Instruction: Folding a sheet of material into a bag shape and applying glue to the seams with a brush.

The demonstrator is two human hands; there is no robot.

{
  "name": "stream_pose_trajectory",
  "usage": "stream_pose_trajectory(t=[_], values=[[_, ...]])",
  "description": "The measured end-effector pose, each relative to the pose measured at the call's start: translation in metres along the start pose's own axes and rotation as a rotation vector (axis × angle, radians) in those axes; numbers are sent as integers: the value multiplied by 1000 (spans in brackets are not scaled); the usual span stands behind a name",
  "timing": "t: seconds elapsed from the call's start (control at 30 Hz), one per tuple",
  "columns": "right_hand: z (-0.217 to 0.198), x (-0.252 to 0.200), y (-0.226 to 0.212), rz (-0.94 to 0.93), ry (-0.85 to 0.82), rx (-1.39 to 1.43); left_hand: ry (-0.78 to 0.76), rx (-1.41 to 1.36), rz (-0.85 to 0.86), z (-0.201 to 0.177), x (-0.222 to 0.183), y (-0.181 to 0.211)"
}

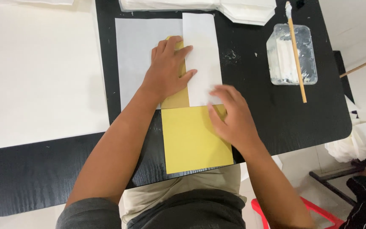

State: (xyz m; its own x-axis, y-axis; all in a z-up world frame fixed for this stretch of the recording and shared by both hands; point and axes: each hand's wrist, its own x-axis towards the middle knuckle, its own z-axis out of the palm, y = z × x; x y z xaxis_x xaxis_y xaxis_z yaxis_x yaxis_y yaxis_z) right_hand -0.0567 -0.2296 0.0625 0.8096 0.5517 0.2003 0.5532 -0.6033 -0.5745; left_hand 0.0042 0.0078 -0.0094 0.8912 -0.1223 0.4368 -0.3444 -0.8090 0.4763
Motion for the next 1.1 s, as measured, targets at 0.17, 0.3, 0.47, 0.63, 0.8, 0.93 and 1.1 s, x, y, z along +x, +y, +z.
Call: stream_pose_trajectory(t=[0.17,0.3,0.47,0.63,0.8,0.93,1.1], values=[[14,-47,37,17,150,-173,-25,47,42,11,1,-14],[15,-51,36,3,140,-209,24,51,75,11,-3,-8],[16,-50,41,10,27,-310,-32,36,25,2,-1,-4],[5,-57,39,71,-88,-230,-83,37,5,0,-1,3],[4,-74,38,110,-84,-242,-51,67,46,7,-6,14],[9,-81,43,96,-15,-248,-31,158,91,7,-8,19],[9,-77,41,131,-81,-311,-60,335,91,10,-7,39]])
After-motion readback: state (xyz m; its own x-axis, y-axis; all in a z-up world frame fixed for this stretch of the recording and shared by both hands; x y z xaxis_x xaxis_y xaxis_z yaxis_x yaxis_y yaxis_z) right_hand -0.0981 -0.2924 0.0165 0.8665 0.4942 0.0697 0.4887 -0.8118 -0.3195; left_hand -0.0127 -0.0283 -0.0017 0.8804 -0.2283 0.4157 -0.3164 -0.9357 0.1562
